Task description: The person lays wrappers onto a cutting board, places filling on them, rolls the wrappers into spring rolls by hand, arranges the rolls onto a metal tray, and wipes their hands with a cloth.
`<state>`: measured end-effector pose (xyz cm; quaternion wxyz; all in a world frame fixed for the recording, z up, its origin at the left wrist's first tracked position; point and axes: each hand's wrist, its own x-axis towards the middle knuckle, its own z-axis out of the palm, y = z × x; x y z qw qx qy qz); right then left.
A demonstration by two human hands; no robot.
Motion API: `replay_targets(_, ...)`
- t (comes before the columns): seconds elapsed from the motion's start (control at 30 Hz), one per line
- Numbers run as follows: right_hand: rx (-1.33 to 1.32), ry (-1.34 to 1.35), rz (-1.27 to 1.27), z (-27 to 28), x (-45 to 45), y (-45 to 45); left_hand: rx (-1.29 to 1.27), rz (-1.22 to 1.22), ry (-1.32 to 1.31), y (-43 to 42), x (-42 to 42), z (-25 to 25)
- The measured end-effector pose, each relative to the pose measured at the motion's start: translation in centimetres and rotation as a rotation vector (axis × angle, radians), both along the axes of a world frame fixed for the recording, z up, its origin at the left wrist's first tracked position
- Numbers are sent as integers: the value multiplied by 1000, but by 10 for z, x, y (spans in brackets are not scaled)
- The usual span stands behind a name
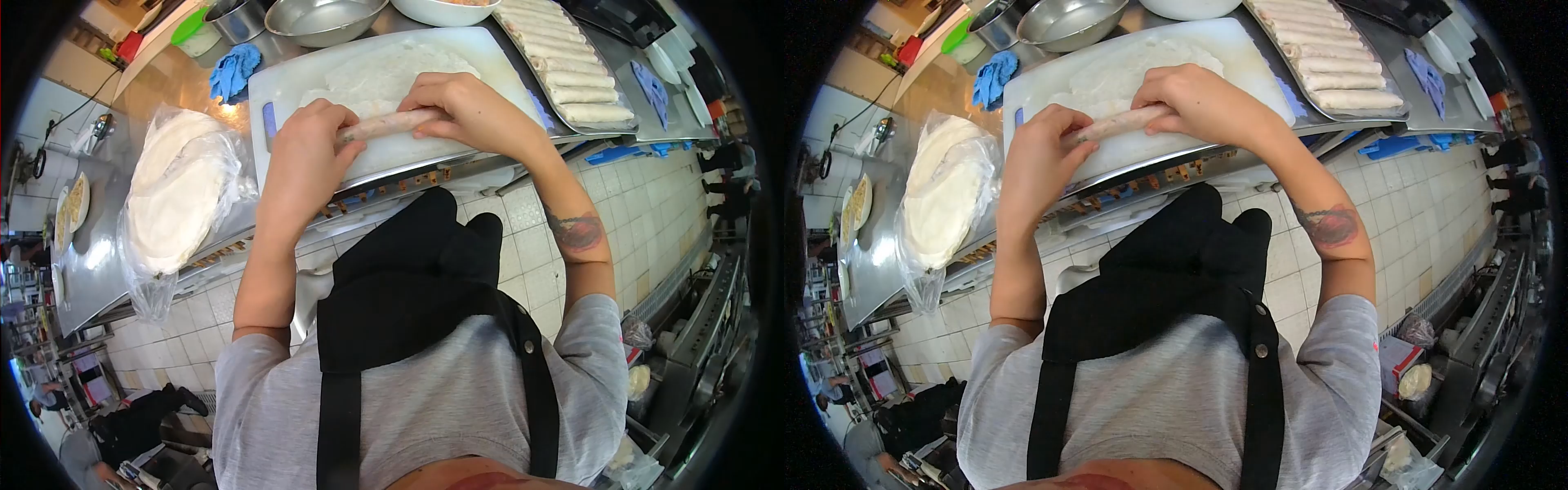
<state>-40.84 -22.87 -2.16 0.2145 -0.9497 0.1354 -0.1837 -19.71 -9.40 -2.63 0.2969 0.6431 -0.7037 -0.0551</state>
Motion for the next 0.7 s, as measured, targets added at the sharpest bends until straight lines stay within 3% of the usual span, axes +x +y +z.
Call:
replay_targets(0.23, -6, 50, 25, 7, 8, -3, 114, -69, -61, -9, 4, 9)
replay_targets(0.33, -20, 43, 43, 9, 22, 0, -33, -159, -29, -19, 3, -1)
replay_targets(0.7, 50, 168, 41, 16, 33, 4, 83, -83, -86, -18, 1, 6)
